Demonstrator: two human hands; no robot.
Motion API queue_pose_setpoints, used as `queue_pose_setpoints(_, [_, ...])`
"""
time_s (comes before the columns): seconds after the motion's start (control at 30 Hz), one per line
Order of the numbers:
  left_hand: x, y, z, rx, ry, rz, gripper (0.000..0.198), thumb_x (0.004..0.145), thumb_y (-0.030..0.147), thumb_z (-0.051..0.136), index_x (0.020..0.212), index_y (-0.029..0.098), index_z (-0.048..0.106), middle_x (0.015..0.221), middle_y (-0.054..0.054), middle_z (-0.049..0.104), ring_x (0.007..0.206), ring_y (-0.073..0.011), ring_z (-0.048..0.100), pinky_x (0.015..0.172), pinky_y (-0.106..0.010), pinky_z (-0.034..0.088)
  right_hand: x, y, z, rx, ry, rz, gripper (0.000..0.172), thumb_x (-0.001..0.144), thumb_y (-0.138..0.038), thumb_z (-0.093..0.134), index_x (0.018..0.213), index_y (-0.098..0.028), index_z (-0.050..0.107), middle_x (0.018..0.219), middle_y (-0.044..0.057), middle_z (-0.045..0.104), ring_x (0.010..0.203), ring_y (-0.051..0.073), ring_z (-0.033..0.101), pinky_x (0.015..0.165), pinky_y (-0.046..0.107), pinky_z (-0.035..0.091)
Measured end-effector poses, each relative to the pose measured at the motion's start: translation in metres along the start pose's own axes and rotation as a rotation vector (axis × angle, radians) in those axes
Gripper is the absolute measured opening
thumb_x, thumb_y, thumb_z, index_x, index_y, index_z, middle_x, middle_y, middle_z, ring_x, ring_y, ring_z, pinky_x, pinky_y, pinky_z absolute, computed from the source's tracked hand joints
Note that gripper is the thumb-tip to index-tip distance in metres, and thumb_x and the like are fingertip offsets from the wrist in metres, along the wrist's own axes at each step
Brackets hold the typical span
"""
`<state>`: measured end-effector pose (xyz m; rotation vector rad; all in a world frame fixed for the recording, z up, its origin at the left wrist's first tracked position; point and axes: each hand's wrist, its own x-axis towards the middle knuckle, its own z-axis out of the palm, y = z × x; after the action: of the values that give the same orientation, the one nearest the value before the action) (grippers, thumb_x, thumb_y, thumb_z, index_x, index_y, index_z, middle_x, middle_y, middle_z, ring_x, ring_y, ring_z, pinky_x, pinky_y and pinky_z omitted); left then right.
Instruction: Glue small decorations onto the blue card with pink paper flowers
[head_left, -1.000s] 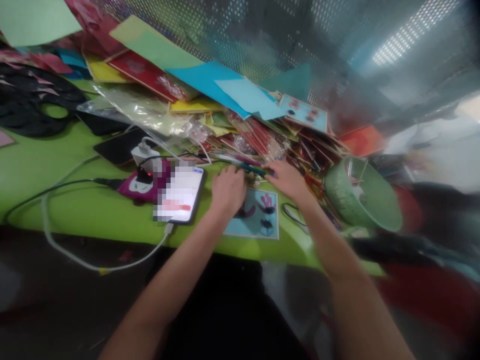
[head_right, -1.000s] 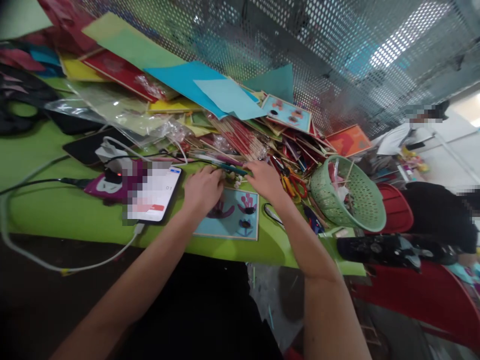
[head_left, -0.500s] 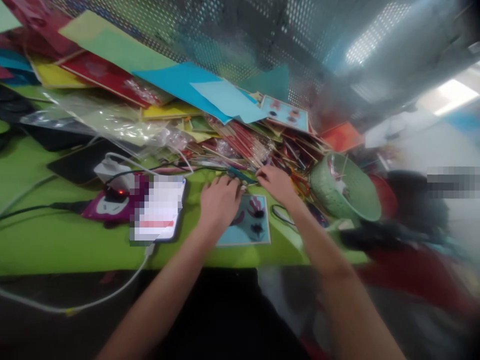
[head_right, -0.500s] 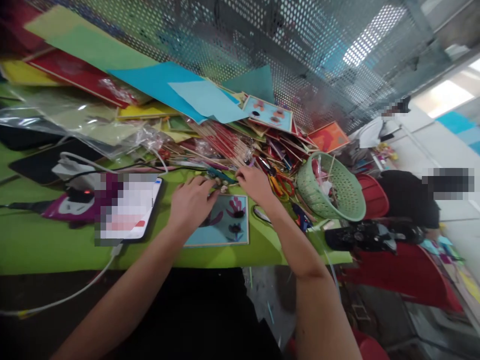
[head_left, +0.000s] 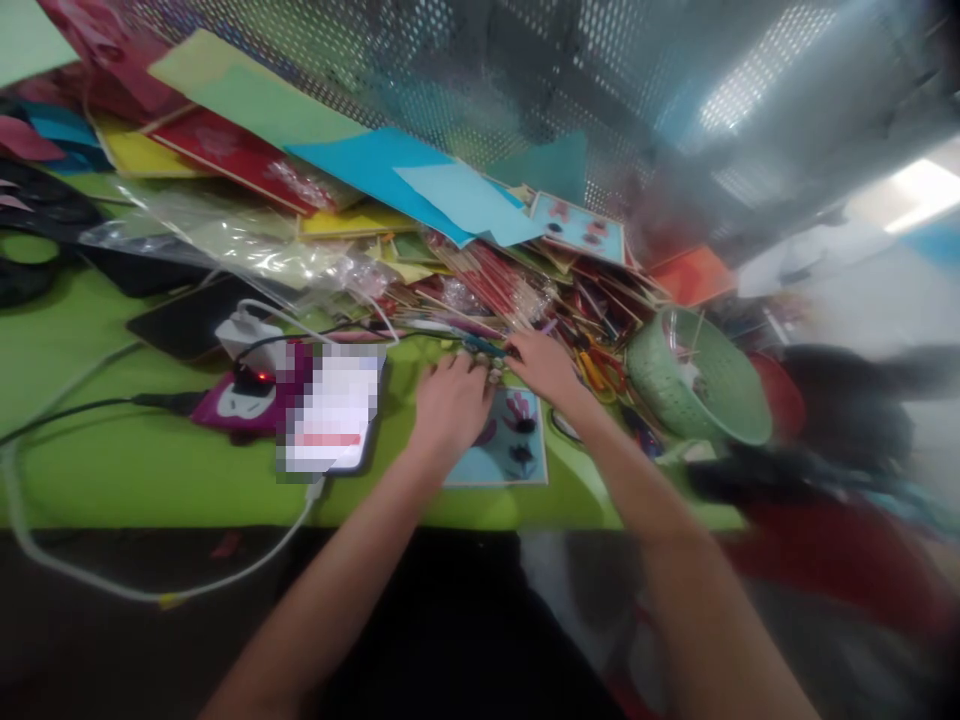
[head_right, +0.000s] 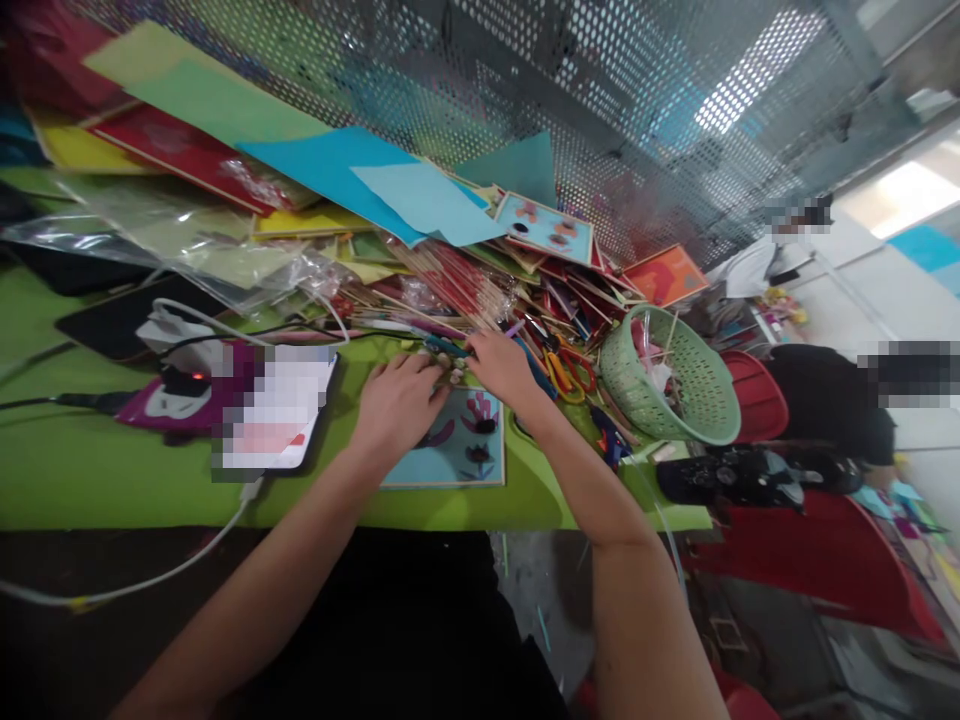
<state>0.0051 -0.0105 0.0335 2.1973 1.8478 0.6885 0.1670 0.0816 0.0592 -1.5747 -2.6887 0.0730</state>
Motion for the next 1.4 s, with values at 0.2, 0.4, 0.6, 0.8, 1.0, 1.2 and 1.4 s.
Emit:
queue_pose_setpoints(0.2, [-0.001, -0.003, 0.007, -0.040, -0.006, 0.113, 0.041, 0.097, 0.024, 0.049, 0.134, 0.018, 0.063, 0.151, -0.013, 0.056, 0.143, -0.0330, 0.045, 0.112, -0.054, 0.039, -0.027, 0.036, -0.016, 0.128, 0.132, 0.119, 0.020, 0.090, -0.027, 0.063, 0.105, -0.018, 0.071, 0.105, 0.009, 0.073, 0.093, 0.024, 0.066, 0.084, 0.035, 0.048])
queue_pose_setpoints(0.4, [-0.003, -0.002, 0.012, -0.040, -0.063, 0.177, 0.047, 0.097, 0.028, 0.049, 0.142, 0.019, 0.058, 0.157, -0.013, 0.049, 0.146, -0.0350, 0.042, 0.116, -0.063, 0.032, -0.059, 0.084, -0.019, 0.090, 0.122, 0.381, 0.023, 0.084, -0.025, 0.063, 0.105, -0.019, 0.071, 0.092, 0.005, 0.072, 0.084, 0.022, 0.065, 0.079, 0.034, 0.049])
queue_pose_setpoints(0.6, [-0.003, -0.001, 0.004, -0.034, -0.028, 0.054, 0.039, 0.098, 0.030, 0.047, 0.131, 0.019, 0.065, 0.142, -0.015, 0.062, 0.137, -0.0357, 0.050, 0.113, -0.061, 0.035, -0.048, 0.060, -0.016, 0.058, 0.206, 0.127, 0.025, 0.089, -0.021, 0.058, 0.110, -0.019, 0.072, 0.109, 0.011, 0.070, 0.103, 0.027, 0.063, 0.092, 0.039, 0.049])
queue_pose_setpoints(0.8, [-0.001, -0.001, 0.000, -0.006, -0.012, 0.019, 0.036, 0.099, 0.030, 0.047, 0.123, 0.015, 0.069, 0.129, -0.018, 0.068, 0.131, -0.0355, 0.053, 0.112, -0.059, 0.036, -0.018, 0.014, 0.003, 0.065, 0.037, -0.073, 0.023, 0.092, -0.016, 0.058, 0.107, -0.019, 0.076, 0.109, 0.010, 0.073, 0.107, 0.026, 0.063, 0.097, 0.038, 0.047])
queue_pose_setpoints(1.0, [-0.002, 0.002, 0.001, -0.024, -0.014, 0.091, 0.030, 0.097, 0.027, 0.050, 0.113, 0.016, 0.073, 0.127, -0.015, 0.069, 0.130, -0.0340, 0.054, 0.112, -0.055, 0.038, -0.011, -0.001, 0.009, 0.181, -0.006, -0.094, 0.024, 0.090, -0.014, 0.061, 0.108, -0.019, 0.077, 0.108, 0.010, 0.076, 0.105, 0.026, 0.066, 0.094, 0.037, 0.049])
queue_pose_setpoints(1.2, [-0.002, 0.001, 0.001, -0.029, 0.012, 0.065, 0.030, 0.099, 0.027, 0.048, 0.108, 0.015, 0.074, 0.121, -0.015, 0.071, 0.124, -0.0345, 0.059, 0.106, -0.054, 0.044, 0.003, 0.005, 0.006, 0.208, 0.039, -0.064, 0.030, 0.091, -0.013, 0.054, 0.111, -0.019, 0.076, 0.112, 0.010, 0.074, 0.106, 0.026, 0.066, 0.096, 0.039, 0.048])
queue_pose_setpoints(1.4, [-0.003, 0.002, 0.003, 0.006, -0.035, 0.098, 0.030, 0.096, 0.029, 0.055, 0.116, 0.014, 0.072, 0.138, -0.017, 0.064, 0.134, -0.0351, 0.053, 0.111, -0.056, 0.041, 0.008, 0.007, 0.012, 0.213, -0.028, -0.111, 0.029, 0.086, -0.007, 0.052, 0.099, -0.017, 0.076, 0.108, 0.010, 0.071, 0.104, 0.024, 0.065, 0.095, 0.036, 0.048])
